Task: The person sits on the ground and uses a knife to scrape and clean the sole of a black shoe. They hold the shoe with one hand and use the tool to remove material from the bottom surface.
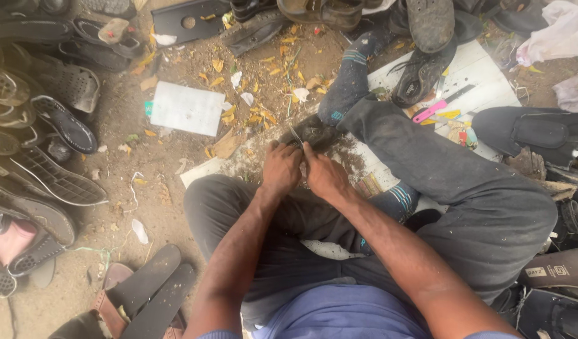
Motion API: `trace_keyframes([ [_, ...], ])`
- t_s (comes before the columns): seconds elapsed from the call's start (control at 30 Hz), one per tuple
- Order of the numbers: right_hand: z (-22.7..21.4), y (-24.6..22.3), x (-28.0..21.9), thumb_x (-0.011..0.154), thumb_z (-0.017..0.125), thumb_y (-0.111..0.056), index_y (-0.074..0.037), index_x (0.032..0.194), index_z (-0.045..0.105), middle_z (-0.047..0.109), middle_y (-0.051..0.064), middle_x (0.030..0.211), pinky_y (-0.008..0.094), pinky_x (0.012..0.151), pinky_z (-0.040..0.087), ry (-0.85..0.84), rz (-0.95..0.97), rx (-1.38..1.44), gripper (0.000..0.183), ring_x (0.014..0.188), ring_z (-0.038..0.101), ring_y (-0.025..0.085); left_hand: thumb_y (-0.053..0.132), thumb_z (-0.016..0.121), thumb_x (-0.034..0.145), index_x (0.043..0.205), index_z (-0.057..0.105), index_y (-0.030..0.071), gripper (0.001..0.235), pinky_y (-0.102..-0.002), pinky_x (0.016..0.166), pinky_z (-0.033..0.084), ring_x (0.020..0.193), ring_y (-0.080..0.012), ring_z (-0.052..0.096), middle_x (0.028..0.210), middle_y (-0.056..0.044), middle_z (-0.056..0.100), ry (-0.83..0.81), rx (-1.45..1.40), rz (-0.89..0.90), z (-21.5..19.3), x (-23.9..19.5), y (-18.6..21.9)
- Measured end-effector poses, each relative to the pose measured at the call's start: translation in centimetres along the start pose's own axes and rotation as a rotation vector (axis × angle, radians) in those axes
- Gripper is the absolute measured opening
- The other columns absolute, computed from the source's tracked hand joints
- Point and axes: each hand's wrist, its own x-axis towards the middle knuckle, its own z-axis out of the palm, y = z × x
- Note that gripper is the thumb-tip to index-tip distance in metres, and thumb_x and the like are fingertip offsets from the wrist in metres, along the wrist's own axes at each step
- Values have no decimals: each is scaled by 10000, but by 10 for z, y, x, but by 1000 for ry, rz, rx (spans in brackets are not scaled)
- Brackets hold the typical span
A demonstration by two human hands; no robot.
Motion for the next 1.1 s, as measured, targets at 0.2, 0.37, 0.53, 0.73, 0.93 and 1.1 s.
trace_keyframes([
  [0.2, -10, 1, -48, 978, 526, -158, -10, 1499, 462, 710, 219, 878, 512, 636, 556, -31, 44, 21, 545, 721, 695, 415, 121, 637, 842, 794, 681, 99, 68, -460, 920, 402, 876, -273, 634, 808, -73, 677, -34, -14, -87, -2, 0, 1],
  [0.37, -13, -10, -5, 947, 491, -82, 21, 1508, 438, 701, 245, 899, 506, 575, 553, -55, 57, 21, 573, 699, 685, 422, 102, 629, 884, 835, 699, 89, 86, -442, 945, 411, 862, -273, 622, 809, -83, 676, -40, -3, -119, 7, -2, 2],
  [0.53, -20, -17, -19, 983, 477, -106, 6, 1540, 381, 693, 255, 827, 520, 631, 564, -209, 159, 91, 576, 710, 706, 424, 149, 683, 917, 911, 736, 74, 92, -449, 908, 399, 892, -271, 636, 871, -84, 710, 46, -139, -240, 4, -1, -6],
  [0.73, 18, 24, -28, 990, 569, -171, -25, 1461, 537, 693, 272, 814, 522, 662, 544, 20, 25, 183, 494, 757, 694, 450, 164, 711, 894, 960, 745, 64, 125, -447, 906, 368, 892, -275, 629, 894, -77, 703, 95, -205, -220, 5, 0, -7],
  [0.93, 12, 10, -18, 1053, 532, -222, -35, 1380, 595, 604, 124, 615, 373, 430, 442, -150, 388, 683, 382, 455, 556, 201, 171, 726, 900, 948, 764, 99, 94, -447, 882, 358, 896, -275, 602, 913, -58, 687, 99, -215, -222, -1, -1, -6],
  [1.1, -9, -10, -39, 1010, 506, -176, -169, 1428, 544, 496, -38, 580, 313, 338, 360, -269, 645, 991, 419, 396, 434, 88, 195, 750, 858, 967, 771, 85, 157, -437, 896, 360, 920, -263, 598, 919, -67, 665, 65, -263, -274, 6, -5, -4],
])
